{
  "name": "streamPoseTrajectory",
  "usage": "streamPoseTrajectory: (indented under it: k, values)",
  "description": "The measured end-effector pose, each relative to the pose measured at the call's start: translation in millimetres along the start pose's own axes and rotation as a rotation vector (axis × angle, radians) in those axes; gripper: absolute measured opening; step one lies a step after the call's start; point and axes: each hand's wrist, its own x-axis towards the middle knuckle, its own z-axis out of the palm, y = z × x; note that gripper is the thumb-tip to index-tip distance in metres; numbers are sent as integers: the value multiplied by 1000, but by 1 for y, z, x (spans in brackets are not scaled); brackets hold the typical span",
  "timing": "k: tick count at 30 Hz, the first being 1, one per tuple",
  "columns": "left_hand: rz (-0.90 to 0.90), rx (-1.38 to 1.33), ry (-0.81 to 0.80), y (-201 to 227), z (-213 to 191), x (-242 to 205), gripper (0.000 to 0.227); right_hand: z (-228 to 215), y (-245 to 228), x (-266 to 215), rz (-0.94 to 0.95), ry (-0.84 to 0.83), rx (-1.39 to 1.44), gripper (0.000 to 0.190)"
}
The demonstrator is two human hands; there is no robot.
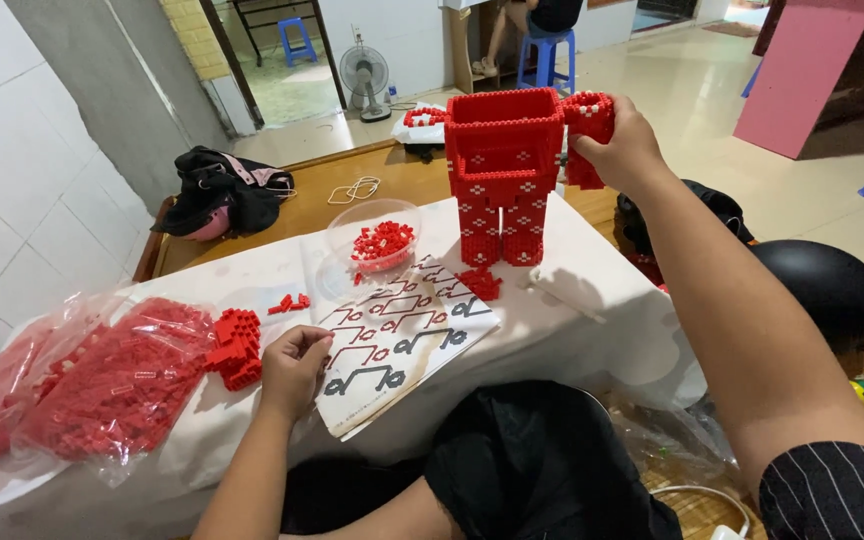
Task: Assembling a red robot-like structure using small plastic building blocks, including unfolding instructions and attaching pieces one by one.
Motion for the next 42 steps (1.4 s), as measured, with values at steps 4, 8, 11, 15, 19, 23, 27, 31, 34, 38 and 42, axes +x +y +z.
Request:
streamPoseTrajectory:
  k: [4, 8, 11, 15, 19, 23, 27, 31, 34, 38, 42]
  values:
    - [-1, 6, 3, -5, -2, 3, 8, -1, 2, 0, -29, -2, -6, 59]
    - [-10, 38, 21, -1, 1, 2, 8, -2, -3, -3, -15, 4, -21, 58]
    - [7, -54, 10, -6, -1, 4, 6, -6, -10, -6, 21, -26, -27, 59]
    - [-38, -38, 25, 0, 1, 2, 6, -5, -10, -4, 60, -34, -51, 68]
    - [-23, 0, 24, -2, -1, 5, 8, -5, -6, -1, 27, -46, -43, 73]
    - [-42, 6, 35, 5, 1, 0, 7, -9, -11, -2, -54, -43, -33, 85]
    - [-56, 25, 33, 9, 3, -2, 7, -15, -21, 2, -150, -60, -81, 83]
    - [-20, 50, 25, 6, 1, 0, 7, -14, -21, 12, -289, -84, -367, 72]
    - [-17, 45, 29, 3, 0, 1, 7, -14, -16, 21, -358, -91, -463, 57]
    - [-38, 12, 24, 3, 1, 1, 7, -7, -8, 34, -444, -94, -584, 43]
    - [-30, -11, 21, 1, 1, 1, 6, -2, -4, 39, -439, -87, -598, 42]
